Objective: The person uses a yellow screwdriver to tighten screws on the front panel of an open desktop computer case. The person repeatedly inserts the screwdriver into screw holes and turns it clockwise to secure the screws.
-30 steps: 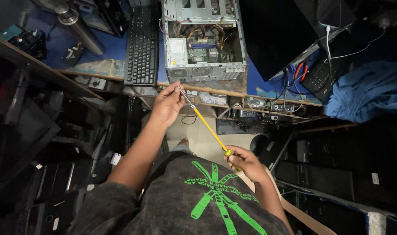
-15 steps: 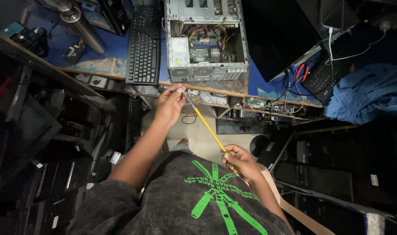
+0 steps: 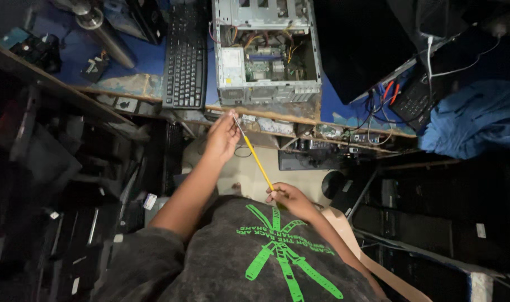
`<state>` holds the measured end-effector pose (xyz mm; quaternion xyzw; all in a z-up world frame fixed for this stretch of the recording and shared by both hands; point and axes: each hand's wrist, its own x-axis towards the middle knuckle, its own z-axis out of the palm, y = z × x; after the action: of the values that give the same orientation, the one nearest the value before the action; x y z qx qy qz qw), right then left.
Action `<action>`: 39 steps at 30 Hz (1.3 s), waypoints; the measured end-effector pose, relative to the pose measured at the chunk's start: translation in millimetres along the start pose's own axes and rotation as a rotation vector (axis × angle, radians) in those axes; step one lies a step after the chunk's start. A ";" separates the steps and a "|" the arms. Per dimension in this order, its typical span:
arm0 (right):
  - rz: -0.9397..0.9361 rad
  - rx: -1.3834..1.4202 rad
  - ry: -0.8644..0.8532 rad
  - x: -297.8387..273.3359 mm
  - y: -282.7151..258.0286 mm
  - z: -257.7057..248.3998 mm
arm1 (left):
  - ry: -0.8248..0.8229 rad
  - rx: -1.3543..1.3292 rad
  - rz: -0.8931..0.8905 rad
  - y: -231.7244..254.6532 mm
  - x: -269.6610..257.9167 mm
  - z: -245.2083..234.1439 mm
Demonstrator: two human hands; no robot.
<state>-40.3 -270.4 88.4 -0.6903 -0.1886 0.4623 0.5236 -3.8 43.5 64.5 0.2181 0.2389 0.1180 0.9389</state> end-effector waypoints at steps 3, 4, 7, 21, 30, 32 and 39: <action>-0.043 0.026 -0.071 25.7 18.4 0.0 | 0.046 0.022 -0.033 -6.1 20.9 -7.5; -0.030 0.045 -0.077 35.4 23.1 1.3 | 0.056 0.051 -0.028 -5.8 27.8 -11.3; 0.015 0.003 -0.045 57.4 31.9 0.2 | 0.086 0.124 -0.008 -6.5 48.9 -22.8; 0.100 -0.027 -0.020 124.8 40.4 29.0 | 0.145 0.237 0.030 14.4 118.1 -58.7; 0.024 -0.021 0.024 140.4 48.1 31.7 | 0.114 0.288 -0.003 20.1 128.1 -50.3; 0.112 0.097 0.015 139.3 44.5 31.4 | 0.146 0.314 -0.027 22.0 129.6 -48.3; 0.122 0.036 0.049 141.9 33.2 31.2 | 0.166 0.326 -0.004 24.2 130.7 -38.5</action>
<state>-2.7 -160.2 -4.7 -0.7021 -0.1250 0.4795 0.5113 86.2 120.9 -6.6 0.3564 0.3319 0.0934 0.8684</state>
